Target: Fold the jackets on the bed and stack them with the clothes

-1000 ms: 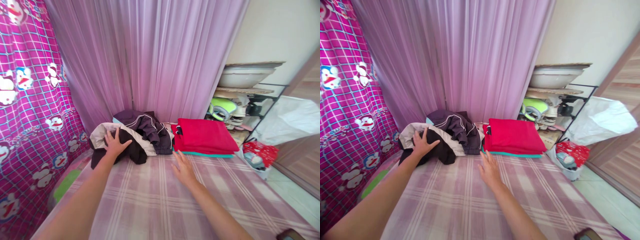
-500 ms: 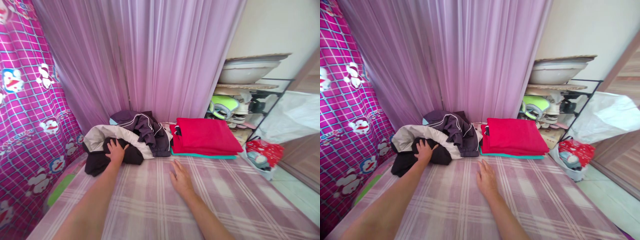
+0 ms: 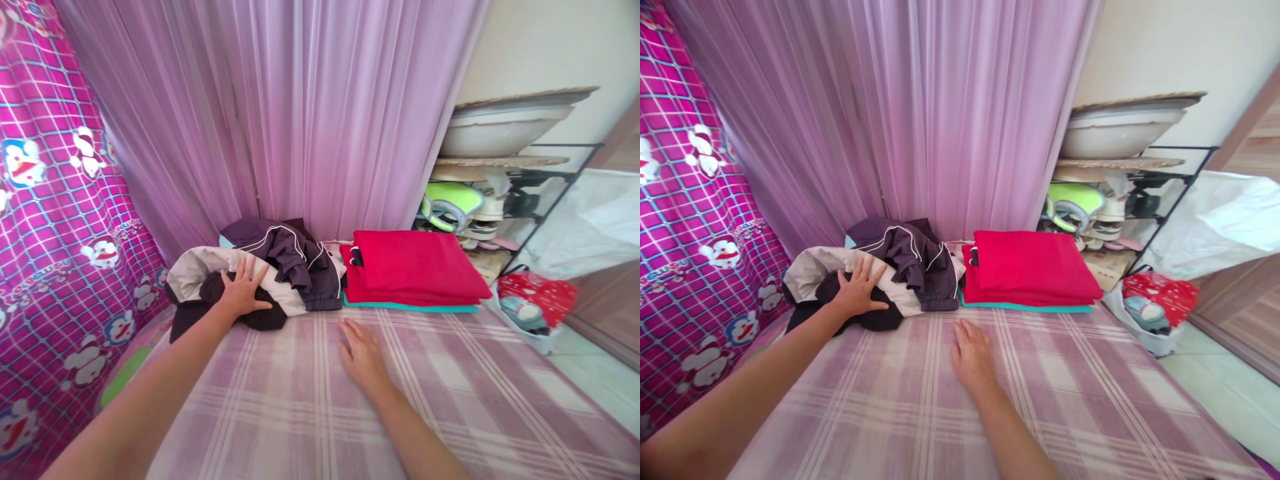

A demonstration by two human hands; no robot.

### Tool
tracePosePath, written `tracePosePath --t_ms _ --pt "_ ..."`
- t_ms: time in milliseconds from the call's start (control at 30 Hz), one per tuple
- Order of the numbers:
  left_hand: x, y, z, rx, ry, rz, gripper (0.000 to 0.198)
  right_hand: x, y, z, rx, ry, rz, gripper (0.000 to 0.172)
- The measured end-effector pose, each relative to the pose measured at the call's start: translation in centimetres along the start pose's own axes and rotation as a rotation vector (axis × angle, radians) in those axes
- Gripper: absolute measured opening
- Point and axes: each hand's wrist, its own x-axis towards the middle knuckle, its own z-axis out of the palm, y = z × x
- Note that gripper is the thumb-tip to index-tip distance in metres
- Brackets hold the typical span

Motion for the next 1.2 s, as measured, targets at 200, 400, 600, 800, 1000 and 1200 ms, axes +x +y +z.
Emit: tracePosePath --t_ms 200,400,600,800,1000,1200 --pt "4.2 0.4 2.4 -0.015 -0.088 -0.213 0.095 0.1 0.0 0.2 0.006 0.014 -0.002 0.048" --pt "1.3 0.6 3.0 -0.058 0.030 -0.190 0.077 0.1 0.4 -0.3 0.064 0.117 -0.063 0.042" --pt "-11.5 -1.0 8.0 -0.199 0.189 -0.031 0.065 3.3 3.5 -7.4 -0.058 0.451 0.027 0.035" --pt "-18.2 -1.9 10.2 -0.336 0.367 -0.202 0.064 9.2 6.3 -14.2 -0.295 0.234 0.203 0.022" --pt "-16.9 -2.3 9.9 -0.467 0.420 -0.230 0.067 8.7 2.3 -18.6 -0.138 0.140 0.195 0.016" --pt "-16.9 -2.0 9.2 -0.525 0.419 -0.273 0.064 2.6 -2.6 -20.0 0.164 -0.616 -0.236 0.016"
